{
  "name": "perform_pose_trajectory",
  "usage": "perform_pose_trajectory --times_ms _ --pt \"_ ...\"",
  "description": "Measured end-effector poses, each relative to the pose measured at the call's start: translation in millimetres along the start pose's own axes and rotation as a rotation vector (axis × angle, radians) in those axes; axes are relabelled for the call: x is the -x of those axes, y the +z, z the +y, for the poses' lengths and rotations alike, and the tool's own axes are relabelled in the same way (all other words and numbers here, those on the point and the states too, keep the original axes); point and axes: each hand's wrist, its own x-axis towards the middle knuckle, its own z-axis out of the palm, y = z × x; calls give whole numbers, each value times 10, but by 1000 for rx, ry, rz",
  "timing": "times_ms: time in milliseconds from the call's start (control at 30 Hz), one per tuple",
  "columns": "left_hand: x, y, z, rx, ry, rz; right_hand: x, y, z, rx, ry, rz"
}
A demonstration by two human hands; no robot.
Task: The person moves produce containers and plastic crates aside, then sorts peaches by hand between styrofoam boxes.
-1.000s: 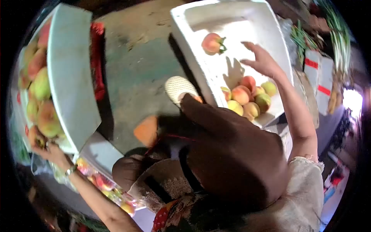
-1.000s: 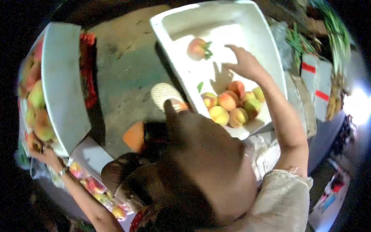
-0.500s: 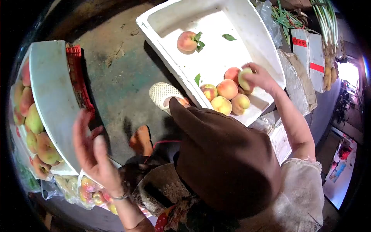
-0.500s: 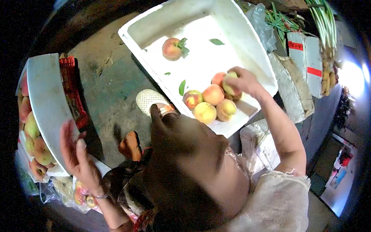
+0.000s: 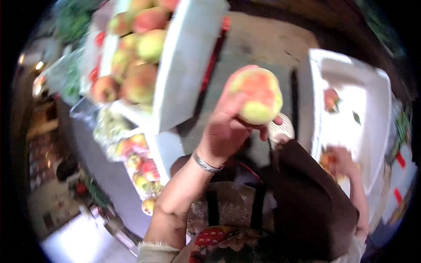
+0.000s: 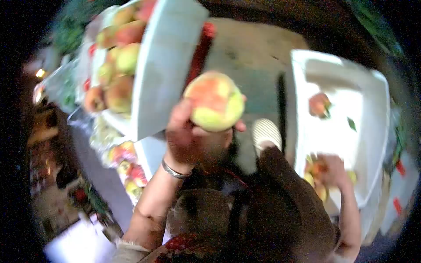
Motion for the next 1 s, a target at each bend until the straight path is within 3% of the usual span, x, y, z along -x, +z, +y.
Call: perform_pose_trajectory --times_ms 33,133,200,233,300,433,467,533,567,633,700,767,833,900,967,1000 --pt "41 -54 138 -118 80 26 -77 279 358 210 -96 9" --pt "133 -163 604 -349 372 226 -108 229 298 76 -130 64" --pt "124 -310 886 -650 611 359 -113 39 120 139 23 -210" --pt "117 -383 1022 -822 730 422 -124 22 125 146 19 -211" --pt "162 -407 1193 -834 790 452 -165 92 221 285 -103 -144" --pt "161 -815 1466 -1460 979 688 -222 81 323 240 -271 -107" --pt "147 -885 1550 -1446 963 689 -251 65 394 244 -277 -106" --pt "109 -1081 1738 -1508 981 708 -323 18 595 -254 -219 -222" --pt "89 -1198 1827 -1508 992 713 -279 -72 510 -250 -227 -215" --pt "75 -1386 1969 -1411 786 818 -83 -353 292 -704 36 -153" --pt "100 -1430 2046 -1491 778 892 -64 -484 240 -763 -39 -127" --pt "133 -1365 2121 -1212 700 796 -54 -571 125 -1280 -189 -153" --pt "160 -1388 2159 -1373 741 915 -167 -567 34 -1460 -157 3" --pt "229 -1294 2129 -1055 615 993 -257 -861 -360 -1486 -381 -368" --pt "283 -1256 2126 -898 518 1103 -420 -1064 -833 -1488 -464 -275" --pt "320 -1561 2163 -1022 605 1155 -511 -1180 -1059 -1482 -506 -261"
